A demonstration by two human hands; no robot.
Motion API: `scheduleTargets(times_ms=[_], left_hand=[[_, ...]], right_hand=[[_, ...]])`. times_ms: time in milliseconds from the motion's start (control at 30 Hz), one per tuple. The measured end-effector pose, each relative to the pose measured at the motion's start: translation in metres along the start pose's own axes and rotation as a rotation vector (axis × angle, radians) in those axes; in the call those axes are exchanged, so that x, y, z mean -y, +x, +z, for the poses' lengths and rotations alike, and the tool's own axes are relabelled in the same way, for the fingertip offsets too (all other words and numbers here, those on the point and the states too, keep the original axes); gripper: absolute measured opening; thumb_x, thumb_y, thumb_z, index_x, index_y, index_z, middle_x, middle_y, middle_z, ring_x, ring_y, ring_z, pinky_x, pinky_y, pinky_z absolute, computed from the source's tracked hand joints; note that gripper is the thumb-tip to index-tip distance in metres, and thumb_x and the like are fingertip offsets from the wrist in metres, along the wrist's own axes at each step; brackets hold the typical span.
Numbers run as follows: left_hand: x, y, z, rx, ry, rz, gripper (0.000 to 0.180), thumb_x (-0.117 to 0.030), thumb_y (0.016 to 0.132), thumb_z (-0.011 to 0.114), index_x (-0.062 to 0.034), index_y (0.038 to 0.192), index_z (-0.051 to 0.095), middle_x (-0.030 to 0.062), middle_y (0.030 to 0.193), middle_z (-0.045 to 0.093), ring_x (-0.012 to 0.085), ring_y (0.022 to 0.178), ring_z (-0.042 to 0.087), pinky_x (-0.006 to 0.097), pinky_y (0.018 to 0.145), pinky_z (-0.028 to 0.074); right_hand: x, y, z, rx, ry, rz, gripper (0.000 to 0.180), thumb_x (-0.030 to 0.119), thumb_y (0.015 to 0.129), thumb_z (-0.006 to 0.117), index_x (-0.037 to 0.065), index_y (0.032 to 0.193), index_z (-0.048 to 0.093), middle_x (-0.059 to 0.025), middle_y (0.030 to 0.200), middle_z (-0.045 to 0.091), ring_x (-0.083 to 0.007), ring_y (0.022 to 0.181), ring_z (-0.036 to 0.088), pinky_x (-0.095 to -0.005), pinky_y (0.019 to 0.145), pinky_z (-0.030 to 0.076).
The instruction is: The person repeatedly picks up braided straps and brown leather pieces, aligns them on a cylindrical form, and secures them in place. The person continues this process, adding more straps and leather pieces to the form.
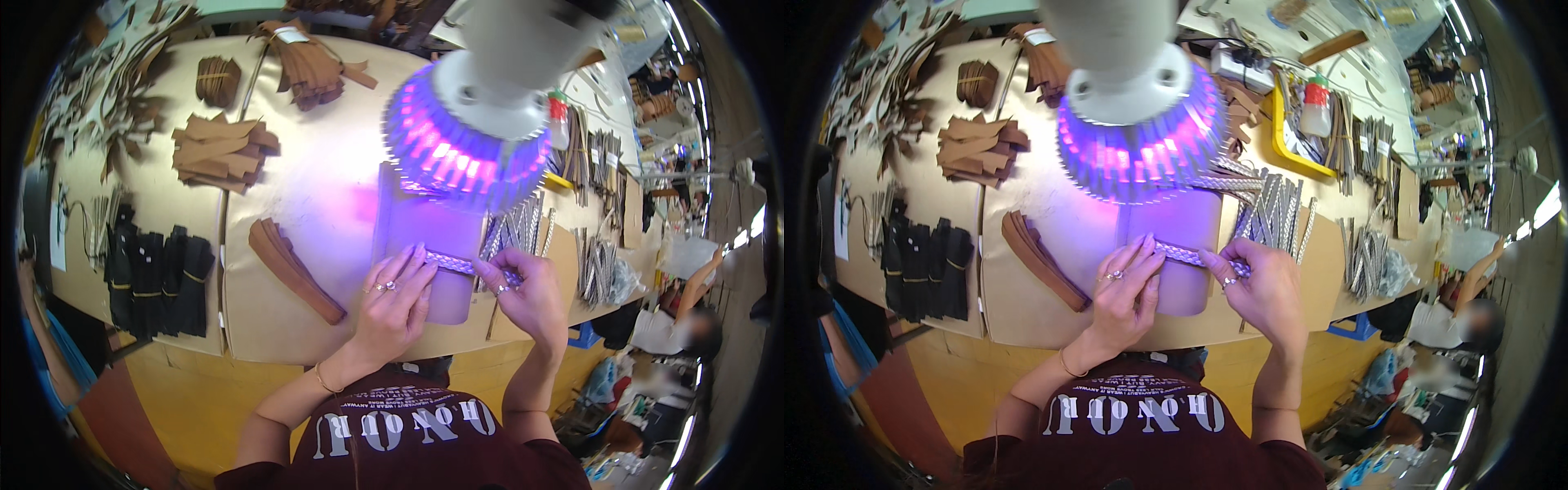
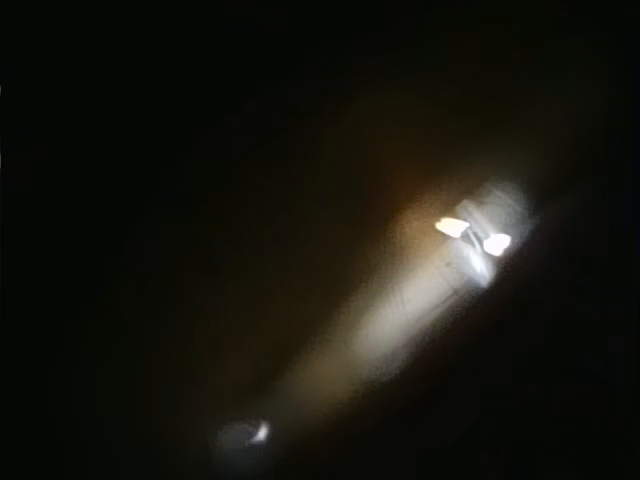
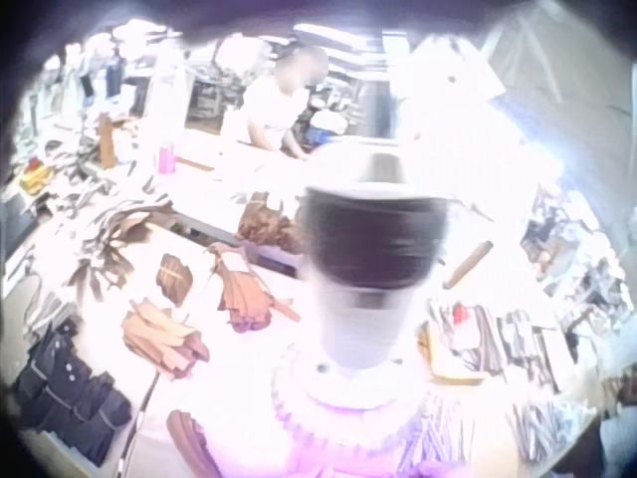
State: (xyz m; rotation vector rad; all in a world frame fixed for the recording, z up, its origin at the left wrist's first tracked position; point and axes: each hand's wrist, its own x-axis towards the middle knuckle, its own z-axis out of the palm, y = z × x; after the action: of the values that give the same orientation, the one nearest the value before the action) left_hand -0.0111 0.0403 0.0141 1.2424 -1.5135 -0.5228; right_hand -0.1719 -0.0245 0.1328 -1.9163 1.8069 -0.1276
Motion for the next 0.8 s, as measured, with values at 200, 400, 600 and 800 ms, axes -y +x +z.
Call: scheduleTargets(times_ms=[200,400,600,800], left_hand=[[-0.004,0.003,-0.002,0.048,0.075,0.022,0.029,0.001,0.084,0.061,0.0028,0.113,0.065,0.0223,0.119,0.066,0.0339,0.117,0.060,0.044,0.099,0.042],[-0.005,0.003,-0.003,0.097,0.142,0.043,0.033,0.001,0.083,0.062,0.0036,0.115,0.063,0.0233,0.120,0.064,0.0344,0.119,0.058,0.045,0.101,0.040],[-0.009,0.004,-0.005,0.168,0.207,0.049,0.039,0.002,0.082,0.063,0.0038,0.121,0.060,0.0244,0.125,0.061,0.0351,0.121,0.057,0.046,0.102,0.039],[-0.018,0.006,-0.011,0.289,0.326,0.098,0.041,-0.020,0.092,0.060,-0.0021,0.129,0.058,0.0265,0.132,0.055,0.0388,0.126,0.051,0.048,0.102,0.037]], right_hand=[[-0.021,0.001,0.000,0.056,0.091,0.022,0.038,0.040,0.087,0.069,0.002,0.082,0.071,-0.0146,0.057,0.059,-0.0316,0.052,0.059,-0.0398,0.053,0.044],[-0.030,0.001,0.007,0.051,0.195,-0.002,0.039,0.041,0.087,0.069,0.002,0.083,0.071,-0.0149,0.056,0.058,-0.0321,0.053,0.059,-0.0406,0.054,0.045],[-0.045,0.002,0.023,0.029,0.290,0.022,0.045,0.050,0.084,0.070,0.004,0.082,0.072,-0.0125,0.057,0.060,-0.0307,0.054,0.060,-0.0403,0.055,0.046],[-0.061,0.001,0.040,-0.099,0.311,0.117,0.059,0.061,0.072,0.076,0.003,0.077,0.067,-0.0116,0.057,0.060,-0.0281,0.054,0.061,-0.0382,0.056,0.047]])
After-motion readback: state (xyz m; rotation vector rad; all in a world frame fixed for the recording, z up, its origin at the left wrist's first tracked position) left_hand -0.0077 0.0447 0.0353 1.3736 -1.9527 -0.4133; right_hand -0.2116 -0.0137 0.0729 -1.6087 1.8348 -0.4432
